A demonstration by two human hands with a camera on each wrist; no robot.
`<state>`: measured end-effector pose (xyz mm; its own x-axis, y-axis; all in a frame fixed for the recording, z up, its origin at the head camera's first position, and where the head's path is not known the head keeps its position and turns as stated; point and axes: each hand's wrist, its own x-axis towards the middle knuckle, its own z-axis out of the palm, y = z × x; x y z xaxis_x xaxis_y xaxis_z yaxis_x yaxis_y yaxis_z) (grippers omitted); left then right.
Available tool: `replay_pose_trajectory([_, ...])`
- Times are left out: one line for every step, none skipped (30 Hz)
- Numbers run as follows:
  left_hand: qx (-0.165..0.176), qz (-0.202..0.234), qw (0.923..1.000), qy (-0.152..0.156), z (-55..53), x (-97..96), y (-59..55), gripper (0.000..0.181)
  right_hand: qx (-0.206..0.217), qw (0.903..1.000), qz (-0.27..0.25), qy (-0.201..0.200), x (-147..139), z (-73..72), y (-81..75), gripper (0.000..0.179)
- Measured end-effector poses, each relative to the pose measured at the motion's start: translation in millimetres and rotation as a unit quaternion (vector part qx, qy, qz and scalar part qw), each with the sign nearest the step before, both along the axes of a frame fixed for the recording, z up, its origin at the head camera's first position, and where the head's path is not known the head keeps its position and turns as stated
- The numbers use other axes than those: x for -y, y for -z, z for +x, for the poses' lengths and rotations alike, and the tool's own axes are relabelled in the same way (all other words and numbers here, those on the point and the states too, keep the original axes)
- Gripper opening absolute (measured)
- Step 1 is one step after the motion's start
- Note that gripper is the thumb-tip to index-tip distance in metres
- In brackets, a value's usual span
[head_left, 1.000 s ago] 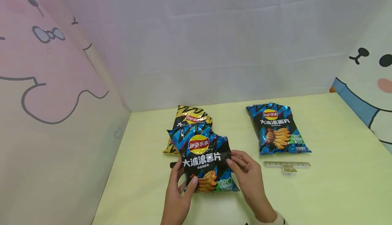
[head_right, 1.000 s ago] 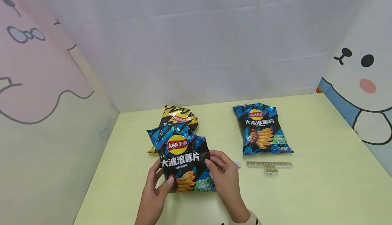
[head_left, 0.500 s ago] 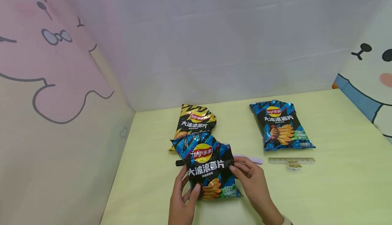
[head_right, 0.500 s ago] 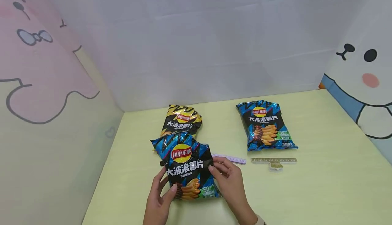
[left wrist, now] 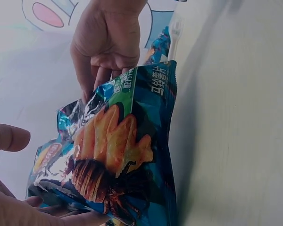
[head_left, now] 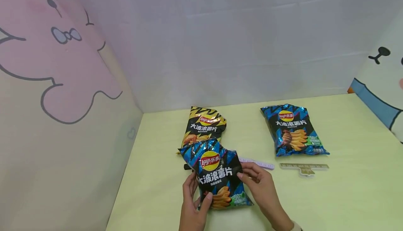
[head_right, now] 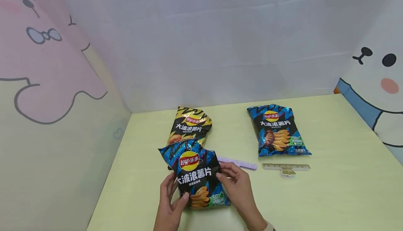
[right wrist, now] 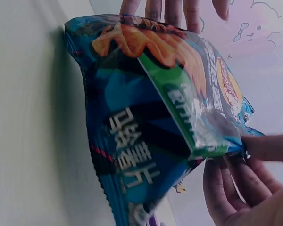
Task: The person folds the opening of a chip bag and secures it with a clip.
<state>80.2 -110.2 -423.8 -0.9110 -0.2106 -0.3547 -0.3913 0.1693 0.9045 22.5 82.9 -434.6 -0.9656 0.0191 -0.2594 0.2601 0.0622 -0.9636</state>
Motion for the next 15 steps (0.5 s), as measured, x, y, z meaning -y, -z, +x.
replay_pose_trajectory([0.002,0.0,1.0,-0.001,0.1,-0.7,0.3,0.079,0.001,1.0,-0.005,-0.003,-1,-0.1,0.5,0.03])
replay_pose_trajectory([0.002,0.0,1.0,0.001,0.0,-1.1,0.3,0.08,0.001,0.9999,-0.009,-0.009,-1,-0.4,1.0,0.032])
replay_pose_trajectory([0.001,0.0,1.0,0.003,-0.2,-1.7,0.5,0.08,0.002,0.9998,-0.013,-0.014,-1,-0.9,1.4,0.035])
replay_pose_trajectory([0.001,0.001,1.0,0.005,-0.7,-2.4,0.7,0.079,0.008,0.9996,-0.021,-0.018,-1,-1.6,1.5,0.036])
replay_pose_trajectory([-0.001,0.001,1.0,0.008,-1.2,-3.1,0.7,0.079,0.013,0.9994,-0.025,-0.019,-2,-2.3,1.8,0.037])
replay_pose_trajectory([-0.003,0.001,0.9999,0.011,-1.8,-3.8,0.9,0.079,0.016,0.9993,-0.028,-0.021,-2,-3.0,1.8,0.037])
replay_pose_trajectory([-0.003,0.001,0.9999,0.014,-2.5,-4.5,0.9,0.079,0.022,0.999,-0.032,-0.021,-2,-3.8,1.7,0.038])
replay_pose_trajectory([-0.003,0.0,0.9999,0.016,-3.0,-5.2,0.9,0.079,0.027,0.9988,-0.034,-0.021,-2,-4.5,1.7,0.037])
replay_pose_trajectory([-0.004,-0.005,0.9998,0.017,-3.5,-5.7,1.0,0.079,0.033,0.9985,-0.039,-0.019,-2,-4.9,1.6,0.036])
replay_pose_trajectory([-0.005,-0.009,0.9998,0.018,-4.1,-5.7,0.3,0.079,0.037,0.9984,-0.039,-0.018,-2,-5.3,1.4,0.036])
replay_pose_trajectory([-0.008,-0.018,0.9996,0.018,-5.5,-5.0,-0.5,0.079,0.04,0.9983,-0.039,-0.018,-2,-5.8,1.3,0.036])
replay_pose_trajectory([-0.016,-0.031,0.9993,0.017,-7.9,-3.8,-1.2,0.078,0.041,0.9983,-0.037,-0.019,-1,-6.4,0.9,0.037])
replay_pose_trajectory([-0.028,-0.046,0.9984,0.016,-11.1,-2.0,-3.1,0.077,0.043,0.9983,-0.035,-0.019,-1,-7.3,0.4,0.037])
replay_pose_trajectory([-0.04,-0.066,0.9969,0.014,-16.3,0.6,-5.4,0.076,0.044,0.9983,-0.032,-0.02,-2,-8.4,0.3,0.038])
replay_pose_trajectory([-0.059,-0.084,0.9946,0.013,-22.5,3.9,-8.5,0.076,0.043,0.9983,-0.032,-0.021,-2,-9.7,0.2,0.038])
